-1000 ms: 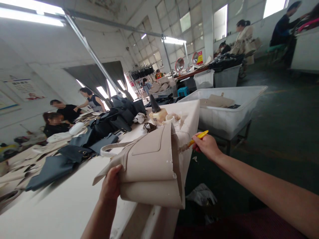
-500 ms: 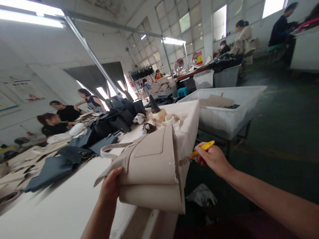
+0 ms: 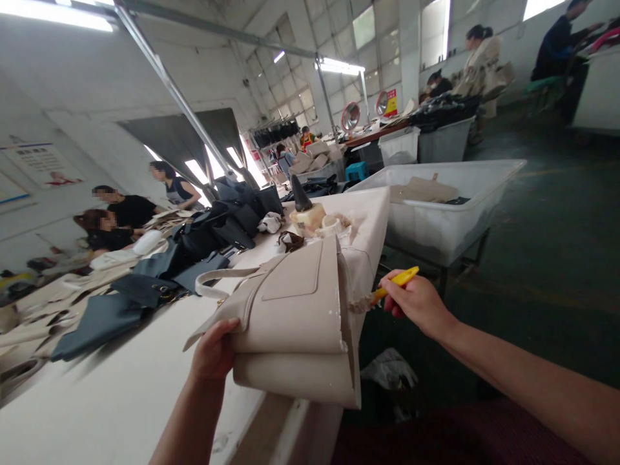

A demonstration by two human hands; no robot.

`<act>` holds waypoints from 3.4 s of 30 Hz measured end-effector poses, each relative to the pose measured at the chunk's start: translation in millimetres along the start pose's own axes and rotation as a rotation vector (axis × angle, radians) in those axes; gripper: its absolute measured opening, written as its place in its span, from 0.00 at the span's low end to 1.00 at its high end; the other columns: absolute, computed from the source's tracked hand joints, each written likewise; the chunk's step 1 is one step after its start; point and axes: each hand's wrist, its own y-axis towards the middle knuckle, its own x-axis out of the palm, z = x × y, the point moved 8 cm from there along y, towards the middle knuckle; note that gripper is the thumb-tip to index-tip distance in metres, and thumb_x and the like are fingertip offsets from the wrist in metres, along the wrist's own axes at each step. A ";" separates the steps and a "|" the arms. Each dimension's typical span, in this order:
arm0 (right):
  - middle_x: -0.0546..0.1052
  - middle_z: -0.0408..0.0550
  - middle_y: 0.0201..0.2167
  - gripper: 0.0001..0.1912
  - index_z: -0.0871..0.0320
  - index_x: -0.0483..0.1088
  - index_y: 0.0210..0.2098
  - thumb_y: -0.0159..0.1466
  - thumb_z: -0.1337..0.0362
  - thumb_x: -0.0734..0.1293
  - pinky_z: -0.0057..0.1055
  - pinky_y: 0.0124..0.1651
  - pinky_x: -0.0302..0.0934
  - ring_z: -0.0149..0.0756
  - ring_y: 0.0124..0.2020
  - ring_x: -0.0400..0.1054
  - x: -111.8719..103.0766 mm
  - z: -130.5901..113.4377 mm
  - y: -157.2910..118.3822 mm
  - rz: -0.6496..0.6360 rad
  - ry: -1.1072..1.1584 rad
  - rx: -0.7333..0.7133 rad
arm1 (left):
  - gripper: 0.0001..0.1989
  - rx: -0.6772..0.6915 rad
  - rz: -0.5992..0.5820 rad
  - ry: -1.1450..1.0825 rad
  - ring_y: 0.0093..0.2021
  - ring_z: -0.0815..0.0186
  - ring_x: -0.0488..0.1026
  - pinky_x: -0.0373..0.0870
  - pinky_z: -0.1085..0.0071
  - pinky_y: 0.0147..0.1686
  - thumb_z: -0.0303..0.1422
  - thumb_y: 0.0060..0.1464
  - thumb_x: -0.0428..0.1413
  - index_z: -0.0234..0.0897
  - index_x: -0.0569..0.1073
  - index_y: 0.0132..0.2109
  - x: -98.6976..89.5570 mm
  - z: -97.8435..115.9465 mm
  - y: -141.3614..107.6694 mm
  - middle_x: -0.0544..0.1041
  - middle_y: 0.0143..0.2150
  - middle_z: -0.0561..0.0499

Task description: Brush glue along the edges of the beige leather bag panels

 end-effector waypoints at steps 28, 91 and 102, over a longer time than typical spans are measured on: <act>0.68 0.42 0.16 0.18 0.61 0.63 0.32 0.59 0.50 0.58 0.18 0.16 0.51 0.25 0.13 0.59 6.6 27.2 -57.8 -0.134 0.087 0.077 | 0.21 0.003 0.026 -0.075 0.28 0.64 0.72 0.71 0.72 0.28 0.29 0.26 0.61 0.32 0.77 0.36 -4.8 -10.5 -1.0 0.77 0.28 0.52; 0.68 0.44 0.17 0.28 0.62 0.66 0.33 0.45 0.46 0.72 0.19 0.15 0.53 0.27 0.16 0.59 -74.9 40.8 -61.4 0.299 0.443 0.092 | 0.14 0.230 -0.618 1.267 0.18 0.78 0.52 0.48 0.81 0.16 0.32 0.36 0.60 0.34 0.65 0.31 97.0 123.0 49.0 0.58 0.18 0.63; 0.68 0.44 0.17 0.24 0.62 0.65 0.34 0.49 0.48 0.70 0.20 0.15 0.54 0.27 0.16 0.59 -65.1 21.1 -44.0 0.267 0.465 -0.001 | 0.18 0.490 -0.434 1.099 0.25 0.71 0.61 0.63 0.75 0.25 0.36 0.33 0.64 0.33 0.68 0.32 45.4 128.4 24.7 0.66 0.24 0.56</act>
